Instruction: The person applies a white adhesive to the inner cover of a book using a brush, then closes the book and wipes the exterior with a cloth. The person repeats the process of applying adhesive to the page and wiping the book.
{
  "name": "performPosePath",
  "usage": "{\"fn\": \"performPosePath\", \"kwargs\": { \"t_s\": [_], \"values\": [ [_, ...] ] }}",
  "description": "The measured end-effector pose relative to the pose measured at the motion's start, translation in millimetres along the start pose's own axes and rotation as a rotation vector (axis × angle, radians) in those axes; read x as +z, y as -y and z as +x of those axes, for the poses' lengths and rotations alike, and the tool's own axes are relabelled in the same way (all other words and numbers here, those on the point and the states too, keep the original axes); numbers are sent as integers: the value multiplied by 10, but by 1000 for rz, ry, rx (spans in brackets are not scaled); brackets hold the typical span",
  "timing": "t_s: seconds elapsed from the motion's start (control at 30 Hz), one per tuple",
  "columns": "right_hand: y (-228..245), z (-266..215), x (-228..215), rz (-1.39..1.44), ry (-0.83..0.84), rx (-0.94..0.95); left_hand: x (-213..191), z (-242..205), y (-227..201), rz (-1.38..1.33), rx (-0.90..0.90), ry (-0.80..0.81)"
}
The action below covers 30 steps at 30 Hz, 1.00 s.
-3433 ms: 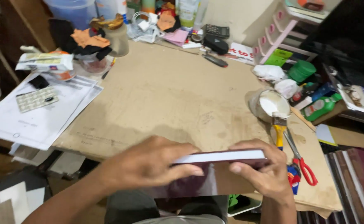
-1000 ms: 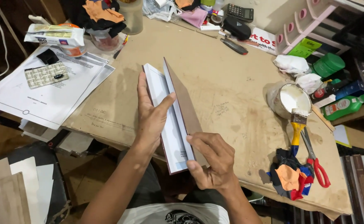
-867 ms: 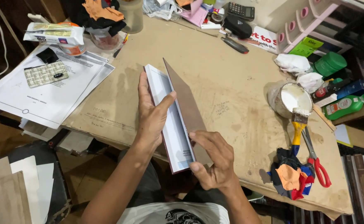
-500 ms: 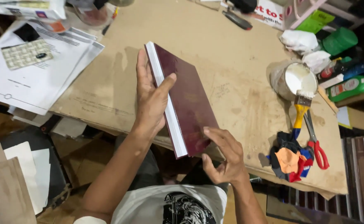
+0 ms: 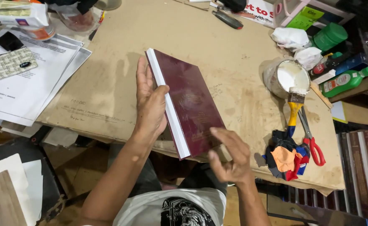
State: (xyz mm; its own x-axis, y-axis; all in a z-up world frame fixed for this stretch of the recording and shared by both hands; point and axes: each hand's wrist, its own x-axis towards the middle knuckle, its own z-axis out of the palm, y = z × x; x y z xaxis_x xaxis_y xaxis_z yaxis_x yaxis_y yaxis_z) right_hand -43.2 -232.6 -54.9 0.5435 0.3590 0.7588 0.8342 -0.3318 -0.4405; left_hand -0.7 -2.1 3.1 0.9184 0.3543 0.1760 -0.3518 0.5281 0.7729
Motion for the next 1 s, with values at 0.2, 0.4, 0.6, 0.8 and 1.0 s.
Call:
{"fn": "performPosePath", "kwargs": {
  "t_s": [0.2, 0.4, 0.6, 0.8, 1.0],
  "values": [
    [-22, -33, -1, -40, 59, 12, 54, 1, 9, 9, -14, 19],
    [-39, 37, -101, -116, -158, 22, -119, 172, 185, 49, 55, 57],
    [213, 287, -305, -326, -455, 443, -94, 582, -258, 382, 148, 138],
    [-176, -467, -300, 236, -647, 1119, -210, 1202, -319, 706, 455, 477],
    [-8, -751, -1014, -638, -411, 863, 214, 862, -717, 1005, 503, 434]
  ]
}}
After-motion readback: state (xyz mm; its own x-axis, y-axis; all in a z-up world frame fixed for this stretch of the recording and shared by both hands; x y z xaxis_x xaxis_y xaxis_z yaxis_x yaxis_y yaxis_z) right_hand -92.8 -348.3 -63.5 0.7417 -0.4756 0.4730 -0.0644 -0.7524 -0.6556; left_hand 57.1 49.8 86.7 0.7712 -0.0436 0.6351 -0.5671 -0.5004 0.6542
